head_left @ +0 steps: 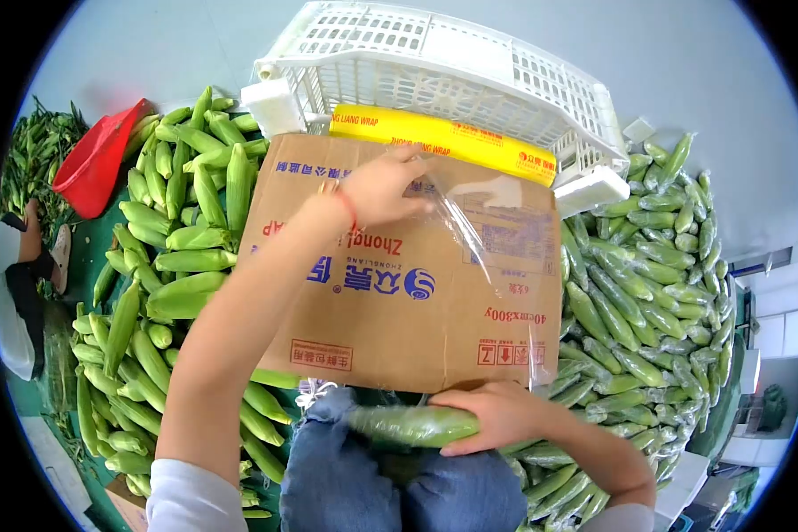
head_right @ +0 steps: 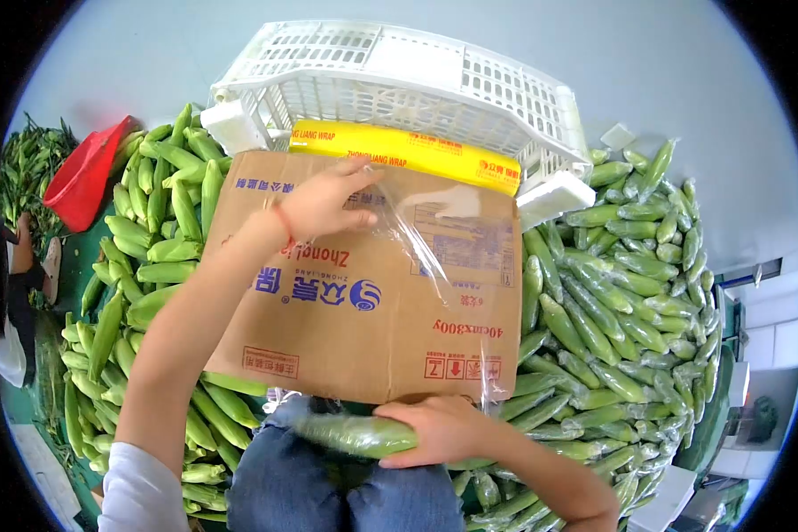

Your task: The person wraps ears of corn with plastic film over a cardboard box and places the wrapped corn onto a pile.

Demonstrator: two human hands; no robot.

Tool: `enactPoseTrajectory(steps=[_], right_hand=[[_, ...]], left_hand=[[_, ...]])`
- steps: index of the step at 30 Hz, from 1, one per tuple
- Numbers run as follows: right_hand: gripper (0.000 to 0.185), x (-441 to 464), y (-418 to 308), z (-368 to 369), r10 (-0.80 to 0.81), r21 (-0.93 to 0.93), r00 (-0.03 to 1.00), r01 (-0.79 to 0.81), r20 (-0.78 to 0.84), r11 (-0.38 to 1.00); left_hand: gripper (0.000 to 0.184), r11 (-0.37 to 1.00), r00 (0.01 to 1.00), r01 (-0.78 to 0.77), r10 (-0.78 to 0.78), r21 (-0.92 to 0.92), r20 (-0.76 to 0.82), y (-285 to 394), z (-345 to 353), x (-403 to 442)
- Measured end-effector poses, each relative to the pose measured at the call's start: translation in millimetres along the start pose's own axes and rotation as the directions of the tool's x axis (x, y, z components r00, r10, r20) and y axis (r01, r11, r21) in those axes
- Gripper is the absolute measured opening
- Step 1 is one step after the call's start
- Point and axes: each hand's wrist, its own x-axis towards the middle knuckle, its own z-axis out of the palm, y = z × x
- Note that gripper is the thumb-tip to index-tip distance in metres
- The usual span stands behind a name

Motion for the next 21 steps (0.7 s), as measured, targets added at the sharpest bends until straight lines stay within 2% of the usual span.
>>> enactPoseTrajectory(steps=[1, 2, 3, 4, 5, 6, 7, 8, 9, 10, 11, 12, 13, 14, 15, 16, 17, 18, 19, 20, 21], right_hand=[[0.067, -8.7, 8.2, 13.2, 0.087, 0.202, 0.976, -0.046, -0.201, 0.978], [0.065, -12.4, 14.8, 18.0, 0.207, 0.403, 0.903, -0.041, -0.376, 0.914], [0.063, -10.9, 16.6, 11.7, 0.318, 0.703, 0.899, -0.016, -0.3, 0.711], [0.062, -7.4, 15.1, 4.8, 0.397, 0.915, 0.899, 0.009, -0.184, 0.403], [0.061, -4.3, 12.0, -0.4, 0.421, 0.999, 0.906, 0.03, -0.045, 0.042], [0.066, 5.6, 1.1, -1.4, 0.256, 0.987, 0.964, -0.024, 0.064, -0.159], [0.072, 15.1, -3.8, -0.6, 0.062, 0.948, 0.998, -0.008, 0.029, -0.317], [0.076, 27.7, -8.5, 3.5, -0.137, 0.882, 0.988, -0.001, -0.072, -0.472], [0.081, 40.6, -13.1, 7.3, -0.329, 0.796, 0.929, -0.067, -0.17, -0.601], [0.085, 60.1, -15.4, 16.0, -0.506, 0.7, 0.808, -0.172, -0.302, -0.693], [0.087, 68.9, -12.8, 24.4, -0.511, 0.729, 0.787, -0.118, -0.345, -0.674], [0.09, 77.7, -10.2, 32.8, -0.515, 0.752, 0.765, -0.061, -0.387, -0.656], [0.09, 67.7, -8.2, 19.1, -0.421, 0.859, 0.857, 0.047, -0.297, -0.51], [0.089, 54.0, -10.8, 15.7, -0.262, 0.871, 0.928, 0.115, -0.266, -0.477], [0.088, 40.4, -13.3, 12.1, -0.094, 0.89, 0.969, 0.167, -0.226, -0.425], [0.069, 23.6, -20.1, 2.1, 0.155, 0.916, 0.971, 0.225, -0.183, -0.333], [0.059, 14.4, -3.9, 7.5, 0.302, 0.96, 0.922, 0.273, -0.243, -0.062], [0.05, 6.9, 11.7, 16.0, 0.427, 0.944, 0.844, 0.256, -0.324, 0.209], [0.044, 1.5, 15.7, 13.8, 0.57, 0.928, 0.734, 0.32, -0.369, 0.189], [0.039, -4.1, 20.4, 8.2, 0.698, 0.904, 0.596, 0.386, -0.395, 0.182], [0.031, -7.3, 30.1, 4.2, 0.688, 0.821, 0.49, 0.492, -0.535, 0.289]], left_hand=[[0.059, 0.996, 0.974, -0.067, 0.053, -0.06, -0.22, 17.9, 10.2, -17.1], [0.052, 0.983, 0.899, -0.15, 0.093, -0.103, -0.428, 42.7, 24.4, -39.8], [0.047, 0.929, 0.858, -0.37, 0.332, -0.022, -0.392, 69.4, 35.5, -60.9], [0.041, 0.822, 0.768, -0.569, 0.546, 0.035, -0.334, 88.9, 42.0, -77.5], [0.044, 0.853, 0.786, -0.521, 0.491, 0.028, -0.376, 93.9, 42.8, -83.1], [0.047, 0.886, 0.798, -0.463, 0.429, 0.026, -0.424, 97.2, 42.9, -87.1], [0.052, 0.914, 0.801, -0.406, 0.367, 0.022, -0.474, 100.4, 41.2, -87.1], [0.058, 0.797, 0.767, -0.444, 0.101, -0.411, -0.633, 109.9, 41.0, -77.8], [0.065, 0.474, 0.75, -0.481, -0.213, -0.738, -0.626, 126.5, 43.2, -65.0], [0.073, 0.037, 0.74, -0.503, -0.497, -0.864, -0.453, 140.2, 40.5, -60.2], [0.068, -0.32, 0.88, -0.383, -0.411, -0.866, -0.237, 148.7, 20.8, -58.9], [0.059, -0.221, 0.893, -0.344, -0.379, -0.913, -0.244, 138.9, 24.8, -61.5], [0.05, -0.113, 0.904, -0.307, -0.345, -0.945, -0.252, 121.5, 32.2, -64.6], [0.041, -0.008, 0.918, -0.26, -0.313, -0.965, -0.245, 118.4, 31.6, -63.8], [0.024, 0.128, 0.812, -0.108, -0.56, -0.986, -0.162, 127.0, 31.2, -68.7], [0.024, 0.22, 0.78, -0.126, -0.58, -0.967, -0.233, 120.7, 36.6, -75.4], [0.024, 0.312, 0.745, -0.15, -0.588, -0.938, -0.314, 109.1, 41.8, -84.6], [0.026, 0.34, 0.732, -0.14, -0.596, -0.93, -0.328, 106.5, 47.8, -93.1], [0.027, 0.362, 0.723, -0.123, -0.605, -0.924, -0.334, 106.2, 54.2, -104.4], [0.024, 0.555, 0.741, 0.053, -0.579, -0.83, -0.34, 101.6, 57.7, -120.2], [0.021, 0.716, 0.764, 0.206, -0.544, -0.667, -0.348, 99.3, 62.2, -132.3]])
